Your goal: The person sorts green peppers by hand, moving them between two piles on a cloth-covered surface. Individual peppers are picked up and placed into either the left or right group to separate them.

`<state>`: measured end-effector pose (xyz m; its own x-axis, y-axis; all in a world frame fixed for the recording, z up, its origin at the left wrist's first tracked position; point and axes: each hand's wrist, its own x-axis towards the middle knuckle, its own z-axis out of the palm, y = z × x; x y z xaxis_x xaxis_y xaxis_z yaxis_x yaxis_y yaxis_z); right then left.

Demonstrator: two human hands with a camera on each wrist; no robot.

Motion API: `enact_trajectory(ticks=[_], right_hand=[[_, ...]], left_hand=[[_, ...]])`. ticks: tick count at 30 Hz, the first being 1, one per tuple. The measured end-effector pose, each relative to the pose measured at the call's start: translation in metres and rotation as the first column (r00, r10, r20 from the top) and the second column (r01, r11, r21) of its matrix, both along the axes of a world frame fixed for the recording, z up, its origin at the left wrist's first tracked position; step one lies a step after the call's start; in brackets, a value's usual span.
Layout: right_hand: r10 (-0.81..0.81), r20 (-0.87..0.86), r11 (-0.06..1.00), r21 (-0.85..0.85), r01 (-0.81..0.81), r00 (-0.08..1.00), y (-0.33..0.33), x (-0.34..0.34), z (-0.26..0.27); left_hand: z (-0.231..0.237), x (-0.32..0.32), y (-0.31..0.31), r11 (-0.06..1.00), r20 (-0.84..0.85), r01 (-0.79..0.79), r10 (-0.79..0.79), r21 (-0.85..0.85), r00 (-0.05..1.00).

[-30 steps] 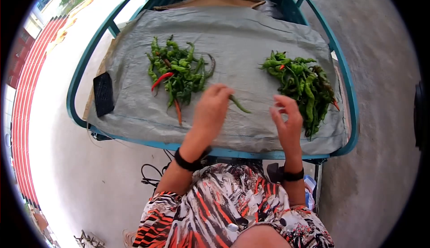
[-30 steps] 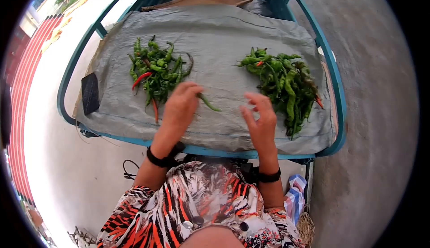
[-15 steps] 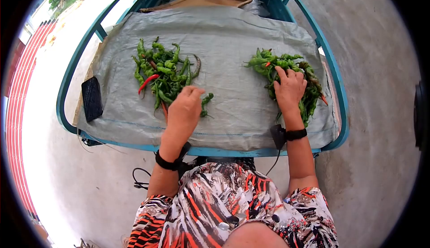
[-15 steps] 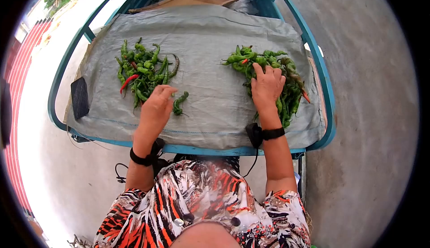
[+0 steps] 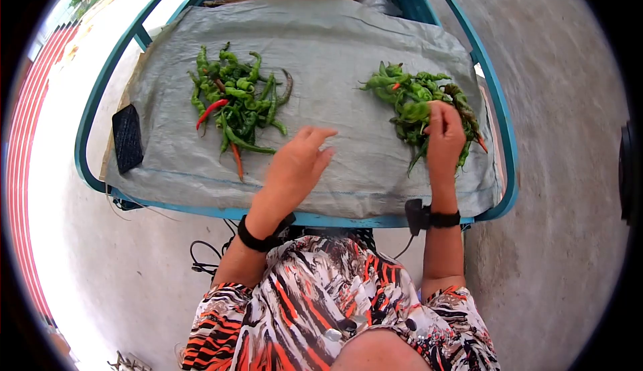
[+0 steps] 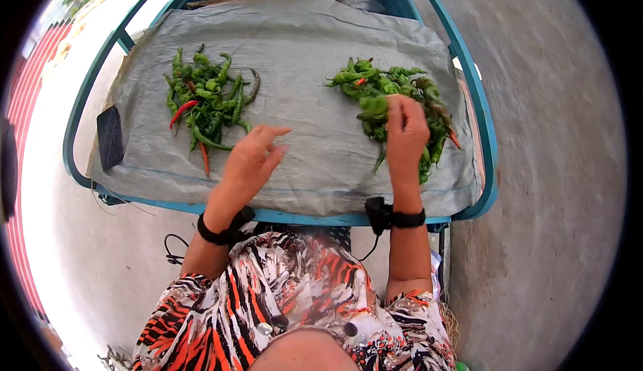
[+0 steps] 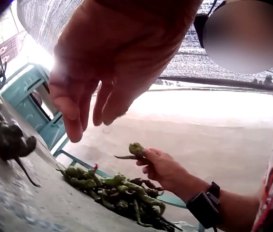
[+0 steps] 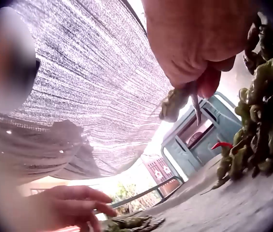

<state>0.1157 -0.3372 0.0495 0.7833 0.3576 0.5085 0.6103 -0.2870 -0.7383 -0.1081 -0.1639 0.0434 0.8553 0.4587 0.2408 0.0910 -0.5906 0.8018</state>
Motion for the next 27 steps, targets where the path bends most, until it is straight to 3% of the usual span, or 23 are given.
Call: enact_trajectory(ticks=[2, 5, 8, 9, 12, 14, 16, 17, 19, 21, 22, 23, 26, 27], right_hand=[[0.137, -0.059, 0.99, -0.025, -0.139, 0.989, 0.006, -0.029, -0.001], [0.289, -0.123, 0.952, -0.067, -0.298, 0.949, 0.017, -0.067, -0.01], [0.406, -0.391, 0.91, 0.087, -0.406, 0.826, 0.024, -0.086, -0.012], [0.433, -0.465, 0.9, 0.168, -0.403, 0.772, 0.024, -0.087, -0.014], [0.319, -0.546, 0.945, 0.116, -0.307, 0.775, 0.016, -0.072, -0.03], [0.314, -0.564, 0.942, 0.085, -0.325, 0.764, 0.015, -0.062, -0.045], [0.346, -0.575, 0.931, 0.112, -0.347, 0.742, 0.021, -0.062, -0.042], [0.397, -0.476, 0.909, 0.085, -0.408, 0.785, 0.025, -0.064, -0.038], [0.495, -0.265, 0.859, 0.007, -0.511, 0.828, 0.039, -0.075, -0.016], [0.323, 0.022, 0.925, -0.217, -0.31, 0.946, 0.036, -0.061, -0.012], [0.249, 0.178, 0.936, -0.297, -0.189, 0.952, 0.032, -0.053, -0.011], [0.15, 0.238, 0.942, -0.33, -0.065, 0.96, 0.023, -0.043, -0.01], [-0.114, 0.366, 0.834, -0.469, 0.289, 0.924, -0.008, -0.021, -0.009], [-0.123, 0.389, 0.788, -0.52, 0.328, 0.913, -0.017, -0.019, -0.012]], left_hand=[[0.009, 0.008, -0.014, 0.991, 0.048, 0.023, -0.017, -0.128, 0.999], [-0.003, 0.017, -0.025, 0.981, 0.087, 0.086, -0.071, -0.176, 0.994], [-0.023, 0.017, -0.02, 0.994, 0.1, 0.064, -0.055, -0.09, 0.993], [-0.025, 0.013, -0.014, 0.999, 0.025, 0.045, -0.044, -0.029, 0.999], [-0.023, -0.001, 0.001, 0.972, 0.032, -0.169, 0.166, 0.164, 0.986], [-0.009, -0.008, 0.016, 0.923, -0.201, -0.377, 0.386, 0.083, 0.901], [-0.013, -0.015, 0.032, 0.763, 0.051, -0.536, 0.557, 0.362, 0.829], [-0.014, -0.016, 0.035, 0.638, 0.192, -0.61, 0.601, 0.47, 0.776], [-0.009, -0.02, 0.032, 0.74, 0.092, -0.498, 0.516, 0.453, 0.851], [-0.008, -0.023, 0.027, 0.836, 0.004, -0.361, 0.395, 0.415, 0.919], [-0.013, -0.023, 0.022, 0.904, -0.037, -0.279, 0.306, 0.323, 0.951], [-0.02, -0.023, 0.017, 0.954, -0.069, -0.197, 0.217, 0.224, 0.974], [-0.038, -0.017, 0.004, 0.949, -0.1, -0.082, 0.118, 0.306, 0.988], [-0.039, -0.016, 0.003, 0.929, -0.14, -0.061, 0.12, 0.366, 0.983]])
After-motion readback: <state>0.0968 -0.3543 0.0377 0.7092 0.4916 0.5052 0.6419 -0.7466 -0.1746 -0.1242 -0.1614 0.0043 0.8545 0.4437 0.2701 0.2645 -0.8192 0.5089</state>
